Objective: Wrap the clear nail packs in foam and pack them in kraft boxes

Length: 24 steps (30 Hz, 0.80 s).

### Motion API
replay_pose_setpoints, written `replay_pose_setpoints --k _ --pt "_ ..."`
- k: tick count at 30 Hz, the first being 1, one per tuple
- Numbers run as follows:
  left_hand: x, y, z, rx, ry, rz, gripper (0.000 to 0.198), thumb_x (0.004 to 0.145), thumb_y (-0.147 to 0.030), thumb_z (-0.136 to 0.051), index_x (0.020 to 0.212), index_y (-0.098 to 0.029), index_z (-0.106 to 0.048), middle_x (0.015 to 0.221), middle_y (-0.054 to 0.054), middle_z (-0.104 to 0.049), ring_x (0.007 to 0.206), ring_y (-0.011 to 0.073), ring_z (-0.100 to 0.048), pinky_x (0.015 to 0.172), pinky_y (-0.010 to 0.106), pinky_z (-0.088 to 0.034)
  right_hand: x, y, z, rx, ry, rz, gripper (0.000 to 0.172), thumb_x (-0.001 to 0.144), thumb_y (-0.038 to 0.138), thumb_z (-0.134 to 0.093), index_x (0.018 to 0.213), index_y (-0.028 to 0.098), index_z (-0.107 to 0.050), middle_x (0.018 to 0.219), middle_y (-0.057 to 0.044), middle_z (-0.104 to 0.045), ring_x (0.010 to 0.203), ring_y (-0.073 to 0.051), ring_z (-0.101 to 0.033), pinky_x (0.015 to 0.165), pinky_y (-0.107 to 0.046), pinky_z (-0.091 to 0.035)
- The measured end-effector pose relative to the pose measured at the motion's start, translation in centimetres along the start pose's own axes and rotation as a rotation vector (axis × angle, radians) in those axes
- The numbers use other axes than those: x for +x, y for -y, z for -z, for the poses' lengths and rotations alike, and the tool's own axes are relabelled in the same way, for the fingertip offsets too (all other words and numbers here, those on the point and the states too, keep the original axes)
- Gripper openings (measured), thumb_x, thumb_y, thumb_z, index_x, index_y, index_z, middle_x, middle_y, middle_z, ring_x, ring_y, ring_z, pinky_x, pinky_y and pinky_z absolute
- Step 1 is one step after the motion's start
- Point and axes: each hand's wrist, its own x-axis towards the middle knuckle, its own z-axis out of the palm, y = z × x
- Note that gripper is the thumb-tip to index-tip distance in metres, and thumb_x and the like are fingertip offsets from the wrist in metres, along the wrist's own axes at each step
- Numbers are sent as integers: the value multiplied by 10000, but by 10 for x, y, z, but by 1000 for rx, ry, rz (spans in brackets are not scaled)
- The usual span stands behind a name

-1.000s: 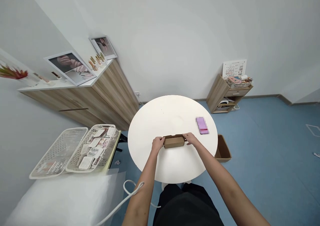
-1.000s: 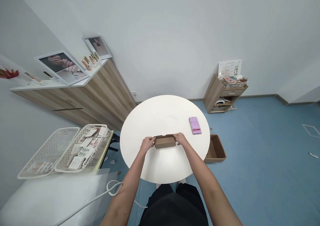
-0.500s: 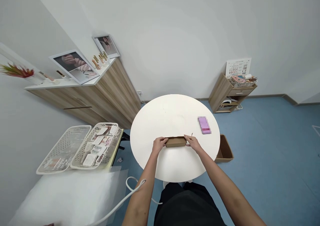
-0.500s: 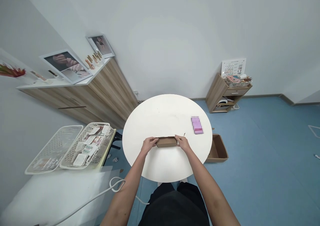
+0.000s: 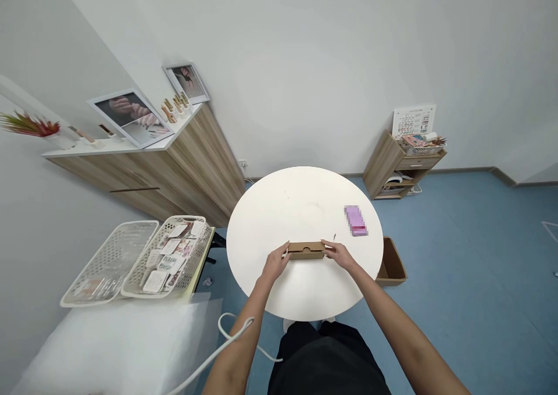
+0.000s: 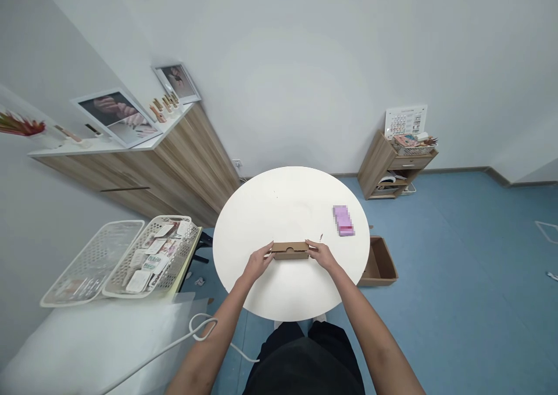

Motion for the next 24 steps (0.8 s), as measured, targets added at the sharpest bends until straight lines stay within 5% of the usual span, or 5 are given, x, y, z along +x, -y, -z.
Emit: replay_pose_setpoints --k 7,11,15,20,24 --pt "-30 4 -19 479 -80 -167 587 955 -276 -379 1522 -252 -229 1559 78 -299 1313 249 -481 1139 475 -317 -25 -9 -16 -709 -87 303 548 916 221 -437 1454 310 -384 1553 -44 -330 1206 -242 -576 933 -417 -537" --pt "-27 4 -19 565 -80 -209 625 927 -221 -375 1528 -243 -203 1572 94 -271 1374 264 -402 1175 533 -193 -24 -10 -28 -827 -150 306 549 896 154 -401 1430 279 -392 1492 -81 -431 1167 -237 -592 884 -402 -551" --pt "-20 -3 -19 593 -59 -228 683 861 -158 -452 1509 -167 -237 1537 153 -342 1418 285 -322 1173 529 -195 -25 -1 -34 -794 -220 306 470 838 127 -472 1295 237 -492 1263 -89 -595 1101 -238 -592 867 -382 -536" --pt "-13 -43 -32 580 -11 -334 725 808 -124 -543 1476 -230 -282 1546 127 -328 1453 320 -220 1149 590 -192 -52 22 -23 -730 -240 393 368 827 101 -487 1174 220 -520 1125 -87 -605 1026 -237 -565 823 -360 -519" --pt "-10 -102 -63 471 112 -393 510 864 -148 -503 1354 -267 -430 1324 88 -577 1234 266 -524 1102 555 -303 -92 35 19 -711 -261 486 355 858 127 -487 1202 213 -509 1165 -108 -586 1091 -255 -531 878 -395 -505"
